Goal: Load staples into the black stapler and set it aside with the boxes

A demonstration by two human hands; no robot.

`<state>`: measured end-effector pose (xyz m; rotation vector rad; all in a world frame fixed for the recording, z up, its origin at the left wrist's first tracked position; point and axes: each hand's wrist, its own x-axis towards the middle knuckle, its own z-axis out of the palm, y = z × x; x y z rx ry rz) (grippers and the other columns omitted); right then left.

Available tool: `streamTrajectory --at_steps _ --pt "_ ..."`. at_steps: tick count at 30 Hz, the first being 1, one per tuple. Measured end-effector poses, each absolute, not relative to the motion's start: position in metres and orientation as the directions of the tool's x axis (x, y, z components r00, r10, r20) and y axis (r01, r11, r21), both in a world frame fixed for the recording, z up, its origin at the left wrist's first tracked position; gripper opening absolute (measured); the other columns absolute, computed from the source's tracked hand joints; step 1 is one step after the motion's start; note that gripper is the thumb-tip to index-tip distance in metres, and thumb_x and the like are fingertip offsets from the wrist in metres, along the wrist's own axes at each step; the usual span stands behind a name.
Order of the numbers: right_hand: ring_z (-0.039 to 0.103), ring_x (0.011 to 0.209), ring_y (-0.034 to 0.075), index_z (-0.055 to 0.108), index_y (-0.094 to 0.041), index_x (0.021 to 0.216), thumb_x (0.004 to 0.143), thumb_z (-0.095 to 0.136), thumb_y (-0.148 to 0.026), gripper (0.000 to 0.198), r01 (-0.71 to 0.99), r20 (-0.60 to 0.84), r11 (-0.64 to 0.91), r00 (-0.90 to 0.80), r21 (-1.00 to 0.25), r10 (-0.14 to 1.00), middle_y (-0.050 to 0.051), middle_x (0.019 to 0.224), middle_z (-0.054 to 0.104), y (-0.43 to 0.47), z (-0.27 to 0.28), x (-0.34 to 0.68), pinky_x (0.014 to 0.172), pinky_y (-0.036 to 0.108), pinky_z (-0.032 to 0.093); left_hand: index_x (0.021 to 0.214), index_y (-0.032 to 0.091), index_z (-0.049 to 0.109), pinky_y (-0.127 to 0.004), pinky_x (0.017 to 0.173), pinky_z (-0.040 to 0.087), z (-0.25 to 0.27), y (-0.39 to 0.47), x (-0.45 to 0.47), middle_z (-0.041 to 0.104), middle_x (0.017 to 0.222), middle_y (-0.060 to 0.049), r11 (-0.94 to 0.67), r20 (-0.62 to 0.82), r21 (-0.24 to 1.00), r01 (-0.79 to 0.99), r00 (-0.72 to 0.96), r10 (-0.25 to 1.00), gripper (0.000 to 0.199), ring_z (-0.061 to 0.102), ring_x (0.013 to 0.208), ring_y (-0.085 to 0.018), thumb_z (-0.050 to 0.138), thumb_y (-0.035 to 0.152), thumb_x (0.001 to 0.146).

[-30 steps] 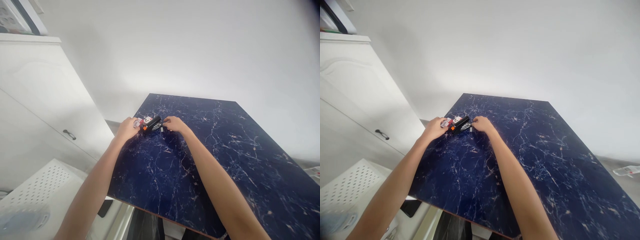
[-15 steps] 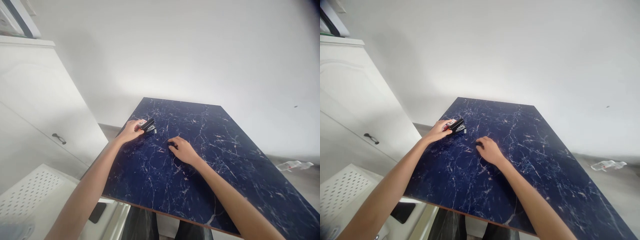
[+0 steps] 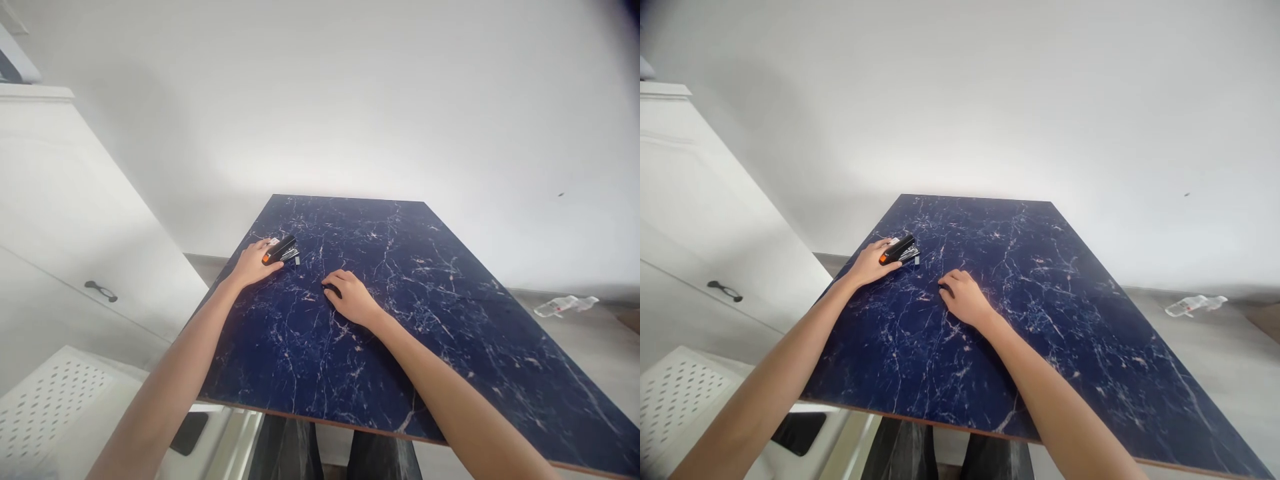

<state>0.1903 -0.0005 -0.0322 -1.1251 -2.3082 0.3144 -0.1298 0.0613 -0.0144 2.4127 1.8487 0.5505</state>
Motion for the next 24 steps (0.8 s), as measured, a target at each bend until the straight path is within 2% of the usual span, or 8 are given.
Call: streamTrajectory --at_steps 5,8,11,16,19,22,24 --pt "0.059 0.109 0.025 0.071 -0.018 0.119 0.101 0.051 -0.024 0.028 0.651 0.359 0.686 -0.586 -0.326 0.726 0.011 0.124 0.067 -0.006 -0.031 0.195 0.103 0.042 0.047 0.153 0.025 0.045 -0.058 0.118 0.025 -0.020 0.055 -0.133 0.037 0.162 -0.014 -0.225 0.282 0.202 0.953 0.164 0.945 0.076 0.029 0.149 -0.042 0.054 0.066 0.090" --pt "0.059 0.112 0.027 0.070 -0.014 0.122 0.103 0.045 -0.023 0.033 0.669 0.348 0.701 -0.614 -0.247 0.708 0.014 0.128 0.066 -0.011 -0.027 0.193 0.105 0.044 0.046 0.154 0.024 0.042 -0.061 0.119 0.021 -0.019 0.052 -0.129 0.032 0.164 -0.015 -0.178 0.310 0.199 0.964 0.111 0.944 0.080 0.022 0.151 -0.044 0.054 0.069 0.089" --pt "0.059 0.114 0.029 0.069 -0.015 0.125 0.104 0.042 -0.023 0.035 0.687 0.335 0.705 -0.631 -0.178 0.700 0.015 0.129 0.066 -0.015 -0.024 0.191 0.107 0.047 0.045 0.153 0.024 0.044 -0.059 0.119 0.024 -0.014 0.048 -0.123 0.036 0.162 -0.014 -0.192 0.329 0.242 0.951 0.105 0.938 0.079 0.026 0.149 -0.042 0.055 0.068 0.089" --pt "0.059 0.116 0.031 0.067 -0.015 0.126 0.103 0.042 -0.022 0.035 0.710 0.317 0.693 -0.634 -0.123 0.706 0.016 0.132 0.064 -0.020 -0.024 0.189 0.103 0.048 0.047 0.149 0.025 0.048 -0.046 0.118 0.032 -0.004 0.039 -0.111 0.048 0.154 -0.009 -0.380 0.438 0.283 0.881 0.234 0.868 0.059 0.041 0.142 -0.031 0.045 0.055 0.098" --pt "0.058 0.116 0.031 0.066 -0.016 0.127 0.103 0.041 -0.021 0.035 0.718 0.305 0.689 -0.636 -0.104 0.709 0.016 0.133 0.064 -0.021 -0.023 0.189 0.102 0.048 0.048 0.152 0.024 0.044 -0.049 0.119 0.029 -0.003 0.040 -0.115 0.047 0.155 -0.010 -0.342 0.476 0.241 0.908 0.197 0.857 0.066 0.040 0.142 -0.033 0.050 0.059 0.095" --pt "0.058 0.117 0.031 0.066 -0.015 0.126 0.104 0.041 -0.021 0.035 0.719 0.297 0.689 -0.640 -0.096 0.709 0.016 0.132 0.064 -0.021 -0.023 0.188 0.103 0.047 0.047 0.155 0.024 0.041 -0.055 0.117 0.027 -0.008 0.050 -0.131 0.036 0.162 -0.013 -0.227 0.390 0.206 0.952 0.133 0.911 0.082 0.033 0.146 -0.041 0.057 0.068 0.088" --pt "0.058 0.117 0.031 0.067 -0.014 0.126 0.103 0.042 -0.021 0.034 0.719 0.298 0.689 -0.641 -0.092 0.708 0.017 0.132 0.064 -0.021 -0.022 0.188 0.103 0.047 0.047 0.154 0.024 0.043 -0.056 0.114 0.031 -0.012 0.057 -0.140 0.036 0.162 -0.014 -0.187 0.281 0.222 0.957 0.121 0.952 0.083 0.036 0.144 -0.044 0.056 0.070 0.087"
